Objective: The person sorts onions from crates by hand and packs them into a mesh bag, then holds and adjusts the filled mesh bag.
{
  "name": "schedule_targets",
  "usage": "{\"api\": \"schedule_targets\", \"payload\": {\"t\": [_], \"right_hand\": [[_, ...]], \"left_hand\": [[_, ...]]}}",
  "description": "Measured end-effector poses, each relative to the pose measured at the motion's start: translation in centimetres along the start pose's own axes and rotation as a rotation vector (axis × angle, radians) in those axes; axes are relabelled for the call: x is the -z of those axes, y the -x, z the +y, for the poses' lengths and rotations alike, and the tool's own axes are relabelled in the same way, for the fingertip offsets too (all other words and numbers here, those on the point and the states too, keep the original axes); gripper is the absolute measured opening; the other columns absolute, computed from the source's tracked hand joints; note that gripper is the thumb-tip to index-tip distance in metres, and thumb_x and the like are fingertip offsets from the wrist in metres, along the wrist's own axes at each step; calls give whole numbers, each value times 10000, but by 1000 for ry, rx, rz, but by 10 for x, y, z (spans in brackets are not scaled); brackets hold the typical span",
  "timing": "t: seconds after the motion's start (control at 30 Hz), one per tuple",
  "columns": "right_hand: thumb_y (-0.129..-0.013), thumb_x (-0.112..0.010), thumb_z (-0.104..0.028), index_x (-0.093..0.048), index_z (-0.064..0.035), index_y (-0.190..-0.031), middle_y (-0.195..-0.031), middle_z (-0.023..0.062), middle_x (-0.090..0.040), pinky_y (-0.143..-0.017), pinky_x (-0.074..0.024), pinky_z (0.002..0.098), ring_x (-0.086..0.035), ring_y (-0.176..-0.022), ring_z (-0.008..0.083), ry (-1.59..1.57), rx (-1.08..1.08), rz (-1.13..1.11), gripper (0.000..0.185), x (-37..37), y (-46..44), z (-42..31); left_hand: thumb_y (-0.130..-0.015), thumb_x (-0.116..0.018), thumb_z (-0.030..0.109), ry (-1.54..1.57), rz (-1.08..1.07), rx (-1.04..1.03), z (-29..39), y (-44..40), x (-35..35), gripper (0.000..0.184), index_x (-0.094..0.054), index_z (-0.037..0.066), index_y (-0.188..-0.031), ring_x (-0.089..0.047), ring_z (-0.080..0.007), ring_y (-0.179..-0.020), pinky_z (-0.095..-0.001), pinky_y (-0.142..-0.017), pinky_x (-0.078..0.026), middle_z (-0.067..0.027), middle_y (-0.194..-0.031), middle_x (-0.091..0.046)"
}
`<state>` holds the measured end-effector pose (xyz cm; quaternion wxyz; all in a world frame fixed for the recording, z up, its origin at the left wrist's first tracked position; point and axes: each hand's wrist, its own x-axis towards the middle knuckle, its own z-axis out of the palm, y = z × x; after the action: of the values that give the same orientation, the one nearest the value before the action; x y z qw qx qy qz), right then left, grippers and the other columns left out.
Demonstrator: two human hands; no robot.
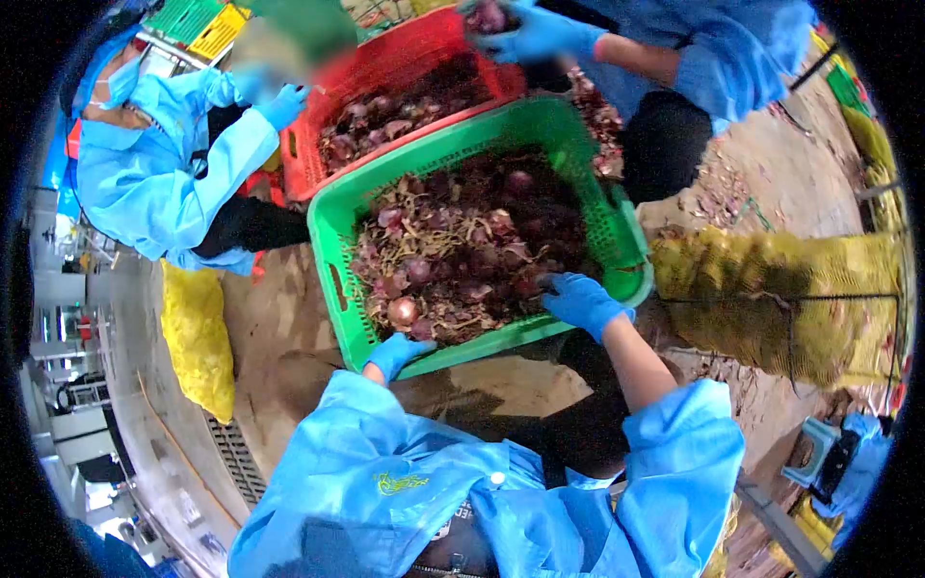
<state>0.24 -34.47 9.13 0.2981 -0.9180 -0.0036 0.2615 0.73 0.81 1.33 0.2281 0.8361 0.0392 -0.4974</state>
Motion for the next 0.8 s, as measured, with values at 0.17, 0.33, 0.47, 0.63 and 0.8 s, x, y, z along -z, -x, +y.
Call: {"api": "schedule_targets", "payload": {"t": [0.17, 0.33, 0.47, 0.63, 0.8], "right_hand": [[-768, -502, -268, -522, -80, -1090, -954, 177, -575, -789, -427, 362, -547, -894, 299, -227, -250, 172, 374, -55, -80, 49], [-835, -419, -256, -525, -38, -1097, -1094, 117, -537, -888, -354, 306, -495, -996, 214, -726, -325, 380, 357, -86, -133, 99], [-781, -437, -440, -507, -70, -1118, -1132, 186, -495, -881, -363, 370, -462, -1058, 307, -386, -374, 72, 506, -70, -151, 41], [-736, -409, -500, -573, -89, -1018, -1004, 208, -552, -833, -397, 396, -536, -923, 338, -41, -198, -286, 525, -67, -162, 4], [-811, -310, -511, -524, -137, -1098, -1077, 177, -528, -895, -346, 373, -471, -1022, 341, -171, 152, -614, 518, -144, -124, -48]], "left_hand": [[-744, -591, 231, 906, 80, -341, -55, -62, -32, 287, -604, 56, -972, -550, -167, -876, -272, -790, -401, -98, -954, -600], [-750, -599, 130, 1303, -39, 73, -27, -40, -12, 313, -528, 32, -1038, -559, -196, -897, -311, -795, -448, -76, -997, -563], [-735, -603, 238, 944, 71, -204, 8, -2, 10, 398, -525, 41, -1072, -556, -238, -918, -319, -803, -429, -92, -1003, -578], [-768, -516, 326, -59, 306, -224, 75, 7, 73, 385, -546, 78, -1061, -532, -287, -960, -336, -827, -416, -152, -1045, -550], [-796, -467, 214, -31, 452, -567, 169, -67, 93, 282, -558, 90, -1033, -559, -281, -872, -363, -760, -448, -123, -945, -581]]}}
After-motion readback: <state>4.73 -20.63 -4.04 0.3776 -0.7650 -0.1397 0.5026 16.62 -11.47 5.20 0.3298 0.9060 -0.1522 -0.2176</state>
